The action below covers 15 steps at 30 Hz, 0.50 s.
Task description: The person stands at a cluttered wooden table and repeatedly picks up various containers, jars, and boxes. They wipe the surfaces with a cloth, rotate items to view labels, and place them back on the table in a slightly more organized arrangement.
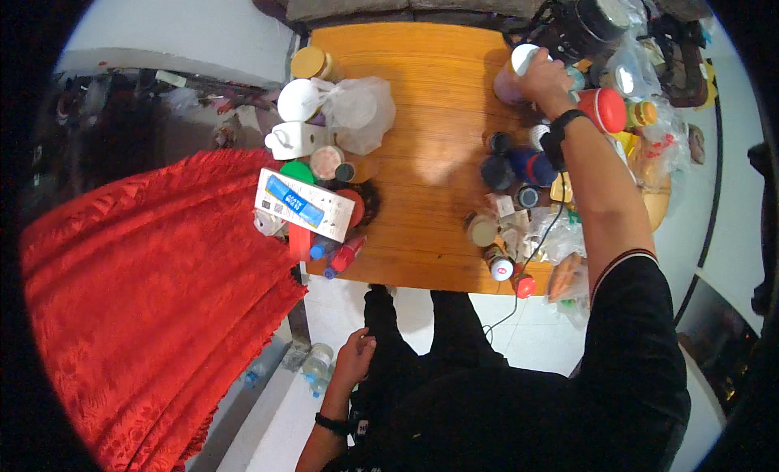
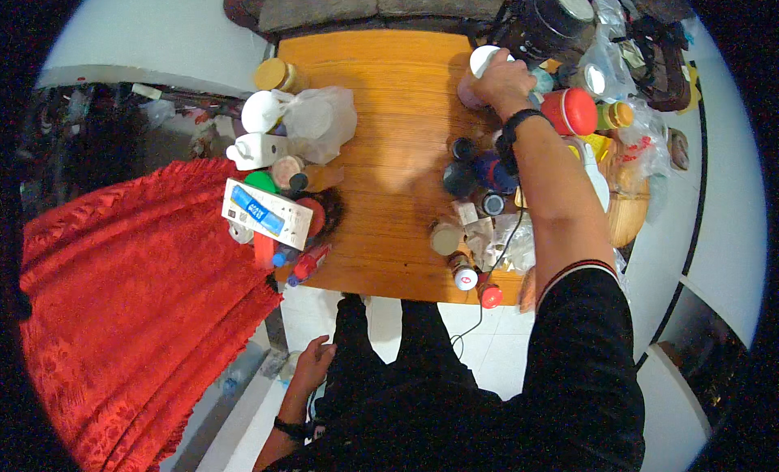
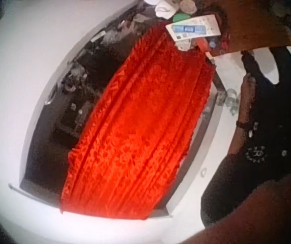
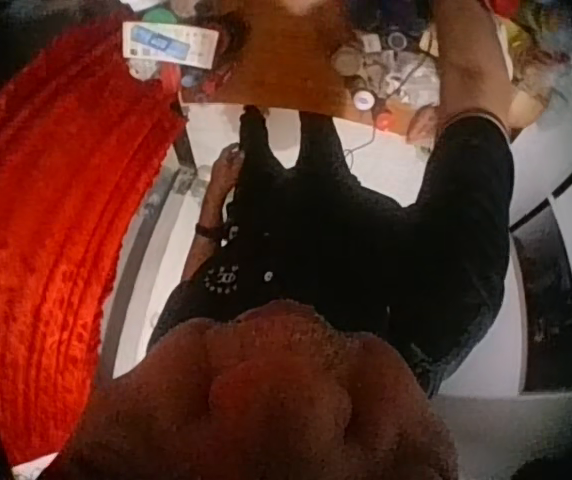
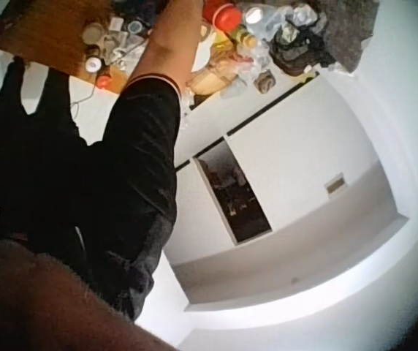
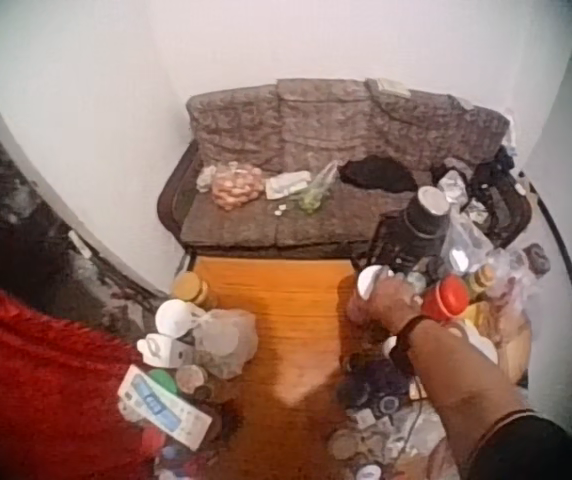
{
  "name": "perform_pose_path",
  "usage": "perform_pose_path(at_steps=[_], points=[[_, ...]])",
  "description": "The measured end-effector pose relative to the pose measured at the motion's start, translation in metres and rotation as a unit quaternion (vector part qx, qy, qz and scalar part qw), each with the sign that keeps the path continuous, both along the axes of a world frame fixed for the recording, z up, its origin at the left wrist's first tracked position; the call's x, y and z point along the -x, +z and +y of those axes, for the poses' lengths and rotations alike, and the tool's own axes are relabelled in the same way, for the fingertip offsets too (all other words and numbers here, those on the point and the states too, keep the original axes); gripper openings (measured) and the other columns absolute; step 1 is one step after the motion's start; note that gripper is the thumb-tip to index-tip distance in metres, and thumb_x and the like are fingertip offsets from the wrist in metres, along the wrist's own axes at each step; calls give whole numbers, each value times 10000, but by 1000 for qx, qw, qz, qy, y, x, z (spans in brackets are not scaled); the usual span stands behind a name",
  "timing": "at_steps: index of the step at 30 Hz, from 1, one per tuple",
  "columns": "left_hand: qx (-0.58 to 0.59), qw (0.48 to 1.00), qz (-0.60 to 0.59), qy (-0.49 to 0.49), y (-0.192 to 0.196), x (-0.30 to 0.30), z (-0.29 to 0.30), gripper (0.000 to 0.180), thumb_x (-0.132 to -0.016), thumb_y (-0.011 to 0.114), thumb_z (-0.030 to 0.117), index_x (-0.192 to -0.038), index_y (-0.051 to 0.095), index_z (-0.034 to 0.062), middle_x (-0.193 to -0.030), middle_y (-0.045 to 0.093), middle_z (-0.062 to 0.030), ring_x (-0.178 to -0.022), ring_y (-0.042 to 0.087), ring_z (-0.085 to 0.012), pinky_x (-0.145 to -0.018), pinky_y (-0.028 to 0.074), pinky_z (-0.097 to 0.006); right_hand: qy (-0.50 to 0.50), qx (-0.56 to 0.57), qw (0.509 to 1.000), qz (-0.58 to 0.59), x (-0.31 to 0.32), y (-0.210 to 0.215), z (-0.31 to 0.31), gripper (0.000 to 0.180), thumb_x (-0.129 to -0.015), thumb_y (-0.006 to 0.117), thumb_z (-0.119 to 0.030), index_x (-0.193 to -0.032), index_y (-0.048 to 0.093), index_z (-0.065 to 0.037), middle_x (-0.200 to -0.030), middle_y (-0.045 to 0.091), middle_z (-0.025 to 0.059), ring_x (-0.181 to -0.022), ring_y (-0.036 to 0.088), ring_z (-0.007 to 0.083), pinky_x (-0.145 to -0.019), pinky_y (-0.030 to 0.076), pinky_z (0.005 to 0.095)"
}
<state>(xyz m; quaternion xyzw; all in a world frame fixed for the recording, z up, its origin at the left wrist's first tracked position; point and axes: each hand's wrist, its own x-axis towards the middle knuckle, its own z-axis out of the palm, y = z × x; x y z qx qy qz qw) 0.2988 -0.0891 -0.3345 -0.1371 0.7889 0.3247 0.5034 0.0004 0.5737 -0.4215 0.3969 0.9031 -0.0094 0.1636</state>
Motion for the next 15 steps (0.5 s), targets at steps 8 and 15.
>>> perform_pose_path(at_steps=[8, 15], points=[[7, 1000, 5, -1, 3, 2, 14, 514, -1053, 689, 241, -1488, 547, 8, -1292, 755, -188, -1163, 747, -282, -1006, 585, -391, 33, 21, 998, -52, -2, 0, -9, 1047, -819, 748, -757, -1613, 407, -166, -1488, 580, 238, -1382, 600, 435, -1106, 481, 564], [-7, 1000, 7, 6, -1, -9, 13, 510, -1056, 682, 240, -1487, 543, 5, -1292, 753, -193, -1168, 747, -292, -1018, 584, -396, 71, -9, 997, -37, -5, -22, -5, 1093, -863, 744, -697, -1688, 261, -167, -1521, 519, 280, -1390, 564, 487, -1103, 472, 605]])
